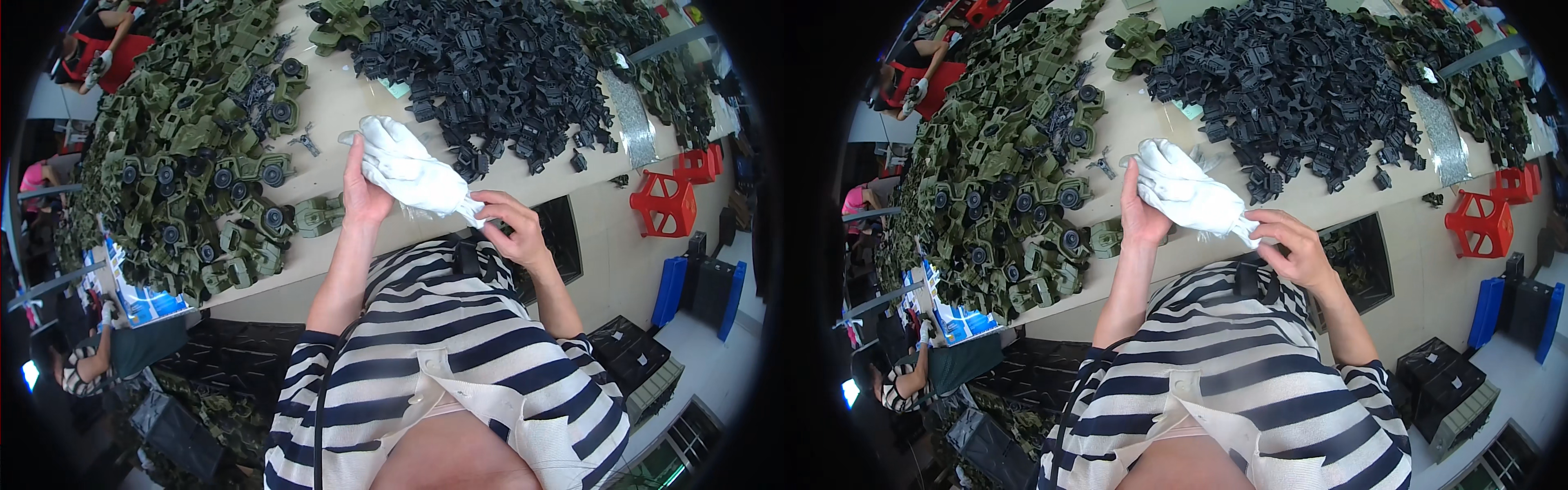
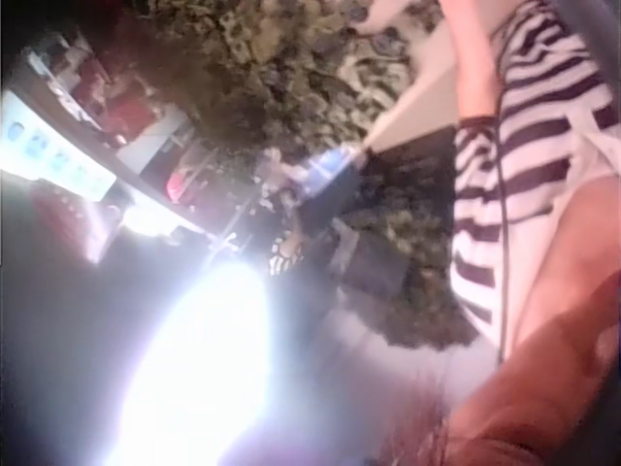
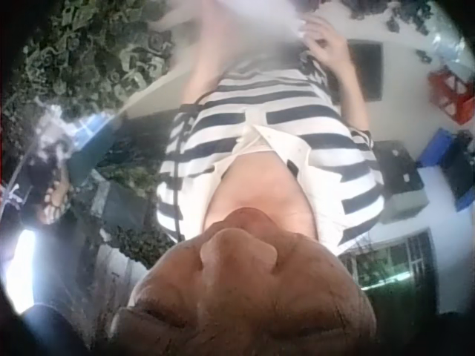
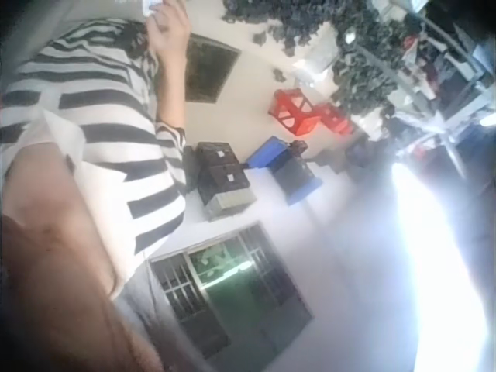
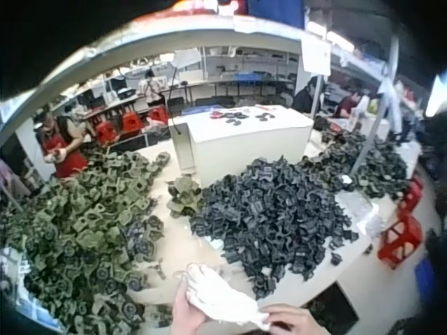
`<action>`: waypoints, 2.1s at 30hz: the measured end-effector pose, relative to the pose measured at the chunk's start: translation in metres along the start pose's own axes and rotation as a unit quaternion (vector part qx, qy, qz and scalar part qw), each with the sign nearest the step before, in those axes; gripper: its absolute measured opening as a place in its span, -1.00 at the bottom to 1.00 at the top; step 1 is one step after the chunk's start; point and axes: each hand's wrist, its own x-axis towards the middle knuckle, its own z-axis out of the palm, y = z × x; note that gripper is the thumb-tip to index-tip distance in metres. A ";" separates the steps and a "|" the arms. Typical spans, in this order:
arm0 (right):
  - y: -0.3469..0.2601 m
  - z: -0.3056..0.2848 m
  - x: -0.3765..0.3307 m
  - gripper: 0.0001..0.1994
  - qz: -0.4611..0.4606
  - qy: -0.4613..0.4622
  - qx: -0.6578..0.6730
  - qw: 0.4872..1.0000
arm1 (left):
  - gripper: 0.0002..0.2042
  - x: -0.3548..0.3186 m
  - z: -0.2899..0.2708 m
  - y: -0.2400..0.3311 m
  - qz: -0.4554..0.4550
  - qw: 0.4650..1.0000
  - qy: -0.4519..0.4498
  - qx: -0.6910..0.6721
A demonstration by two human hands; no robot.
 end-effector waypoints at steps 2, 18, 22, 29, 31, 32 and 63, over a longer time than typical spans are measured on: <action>0.004 0.000 -0.001 -0.77 0.069 -0.004 0.134 0.989 | -0.52 0.001 -0.003 0.001 0.006 1.000 -0.006 0.028; 0.008 0.012 0.008 -0.81 0.323 0.190 0.199 0.905 | -0.64 0.029 -0.028 0.020 0.086 0.993 0.075 -0.012; 0.003 0.011 0.007 -0.82 0.310 0.205 0.229 0.899 | -0.71 0.041 -0.030 0.022 0.147 0.979 0.138 0.026; 0.026 0.008 0.003 -0.81 0.273 0.198 0.323 0.884 | -0.75 0.047 -0.024 0.023 0.246 0.940 0.144 0.190; 0.029 0.008 0.004 -0.79 0.224 0.243 0.370 0.868 | -0.74 0.052 -0.025 0.028 0.264 0.931 0.173 0.183; 0.030 0.006 0.005 -0.78 0.205 0.271 0.391 0.855 | -0.73 0.056 -0.032 0.033 0.272 0.925 0.198 0.173; 0.071 0.073 -0.022 -0.61 0.401 0.131 0.717 0.554 | -0.74 -0.011 -0.077 -0.099 0.071 0.779 0.015 0.623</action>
